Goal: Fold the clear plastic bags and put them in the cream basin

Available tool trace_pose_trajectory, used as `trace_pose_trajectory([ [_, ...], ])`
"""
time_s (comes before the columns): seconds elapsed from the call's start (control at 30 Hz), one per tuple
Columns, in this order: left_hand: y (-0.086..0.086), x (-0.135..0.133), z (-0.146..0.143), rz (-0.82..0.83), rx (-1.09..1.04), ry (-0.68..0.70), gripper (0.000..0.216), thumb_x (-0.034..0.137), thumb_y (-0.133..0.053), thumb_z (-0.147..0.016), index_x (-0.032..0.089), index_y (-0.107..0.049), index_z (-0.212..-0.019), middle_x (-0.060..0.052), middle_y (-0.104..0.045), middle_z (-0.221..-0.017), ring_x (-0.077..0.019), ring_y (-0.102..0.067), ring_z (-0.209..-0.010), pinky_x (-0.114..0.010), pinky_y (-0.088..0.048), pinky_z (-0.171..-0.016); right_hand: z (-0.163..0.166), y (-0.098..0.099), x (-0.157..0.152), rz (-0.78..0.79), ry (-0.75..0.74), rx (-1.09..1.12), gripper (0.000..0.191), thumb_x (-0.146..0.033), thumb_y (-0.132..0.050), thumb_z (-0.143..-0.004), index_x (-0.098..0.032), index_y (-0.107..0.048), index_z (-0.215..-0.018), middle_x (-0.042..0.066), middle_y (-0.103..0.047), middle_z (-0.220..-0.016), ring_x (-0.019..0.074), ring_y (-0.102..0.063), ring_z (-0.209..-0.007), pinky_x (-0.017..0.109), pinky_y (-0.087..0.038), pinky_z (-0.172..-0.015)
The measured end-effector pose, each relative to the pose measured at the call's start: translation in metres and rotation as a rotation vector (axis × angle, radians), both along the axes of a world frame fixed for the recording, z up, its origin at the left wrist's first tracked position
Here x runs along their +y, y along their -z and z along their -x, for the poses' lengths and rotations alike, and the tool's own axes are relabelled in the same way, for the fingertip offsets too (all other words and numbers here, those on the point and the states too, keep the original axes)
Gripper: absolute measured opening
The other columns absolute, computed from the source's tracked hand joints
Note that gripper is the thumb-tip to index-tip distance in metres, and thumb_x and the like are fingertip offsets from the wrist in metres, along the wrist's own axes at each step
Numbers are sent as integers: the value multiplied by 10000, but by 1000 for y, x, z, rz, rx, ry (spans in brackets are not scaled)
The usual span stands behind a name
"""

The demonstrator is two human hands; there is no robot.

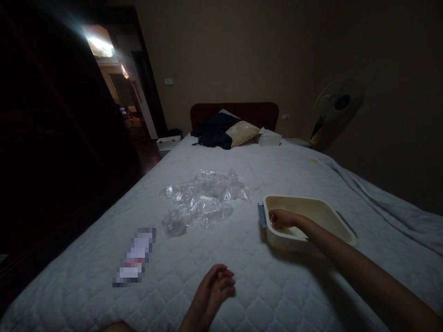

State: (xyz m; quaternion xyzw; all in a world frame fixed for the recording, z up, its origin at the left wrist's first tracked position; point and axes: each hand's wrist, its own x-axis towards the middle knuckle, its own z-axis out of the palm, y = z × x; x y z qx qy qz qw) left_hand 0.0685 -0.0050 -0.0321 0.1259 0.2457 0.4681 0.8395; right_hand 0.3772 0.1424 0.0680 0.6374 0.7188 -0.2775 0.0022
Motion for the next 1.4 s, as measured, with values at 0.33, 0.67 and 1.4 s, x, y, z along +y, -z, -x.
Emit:
trace_pose_trajectory([
  [0.33,-7,-1,-2,-50,25,-4,172,293,-536,-774,134,-583,-820,-93,-640,-799,-185,-611,-702,-317,-441,-652,54,-72,-3,-471,117,-201,200,-194,-423,-790,-159,-592,-890,138,-623,-932,236,-563,-888,290,-376,-688],
  [0.67,-23,16,23,-323,613,-158,292,419,-613,-675,129,-577,-661,-53,-594,-671,-143,-549,-596,-247,-401,-558,160,-35,-14,-551,-215,-278,186,-203,-431,-794,-179,-584,-898,106,-624,-928,214,-578,-850,278,-389,-707],
  [1.4,-10,42,76,-194,664,-557,302,419,-606,-651,124,-548,-668,-25,-590,-606,-126,-555,-508,-235,-447,-464,189,89,-26,-779,194,317,327,-307,-246,-878,-174,-517,-1004,136,-577,-998,224,-506,-951,344,-373,-868],
])
